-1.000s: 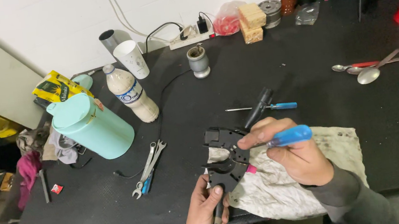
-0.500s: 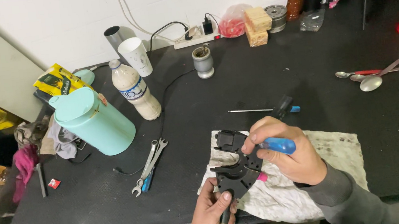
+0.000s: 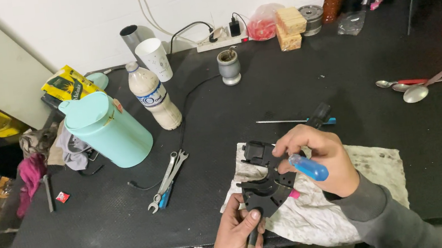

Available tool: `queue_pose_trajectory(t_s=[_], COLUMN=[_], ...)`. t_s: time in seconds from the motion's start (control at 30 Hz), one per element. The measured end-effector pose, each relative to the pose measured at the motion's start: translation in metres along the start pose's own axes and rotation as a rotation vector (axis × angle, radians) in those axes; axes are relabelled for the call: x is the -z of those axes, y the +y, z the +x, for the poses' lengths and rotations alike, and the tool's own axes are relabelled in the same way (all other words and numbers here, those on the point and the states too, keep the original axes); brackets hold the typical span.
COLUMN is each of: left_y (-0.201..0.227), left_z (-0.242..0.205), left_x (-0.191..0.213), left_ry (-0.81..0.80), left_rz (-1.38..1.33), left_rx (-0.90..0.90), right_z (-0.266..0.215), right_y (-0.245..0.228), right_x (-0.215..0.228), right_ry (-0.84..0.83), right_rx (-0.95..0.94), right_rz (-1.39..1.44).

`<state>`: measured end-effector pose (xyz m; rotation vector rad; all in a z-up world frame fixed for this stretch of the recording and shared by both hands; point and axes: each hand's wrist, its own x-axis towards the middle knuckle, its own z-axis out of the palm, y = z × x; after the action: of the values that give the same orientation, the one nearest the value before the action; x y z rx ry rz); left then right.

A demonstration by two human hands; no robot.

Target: The person uses a blue-handled screwdriver to tighten screws on a black mechanical device, likely a bicycle component, resting on a white cloth. They rotate the device to access different sides and continue adjusting the screws throughout the clip.

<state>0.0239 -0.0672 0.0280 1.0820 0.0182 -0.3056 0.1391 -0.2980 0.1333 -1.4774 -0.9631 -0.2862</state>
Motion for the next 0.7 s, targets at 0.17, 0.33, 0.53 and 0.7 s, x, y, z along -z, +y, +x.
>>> queue_pose_trajectory(t_s=[0.17,0.33,0.53,0.7], left_y=[-0.001,-0.001,-0.001,0.002], left_z=[0.001,0.001,0.003,0.002], left_x=[-0.001,-0.001,0.001,0.001], left_ry=[0.02,0.004,0.016,0.027], left_rz=[0.001,-0.002,-0.005,-0.027], left_rx=[0.01,0.016,0.029,0.02], right_z=[0.003,-0.004,-0.005,-0.019], right_y=[-0.003,0.004,0.007,0.03], right_x=[0.0,0.004,0.004,0.006], right_ry=[0.011,-0.011,-0.118,-0.073], right_rx=[-0.053,-0.158,-0.087,-0.147], right_rz=[-0.076,-0.113,-0.105,0.189])
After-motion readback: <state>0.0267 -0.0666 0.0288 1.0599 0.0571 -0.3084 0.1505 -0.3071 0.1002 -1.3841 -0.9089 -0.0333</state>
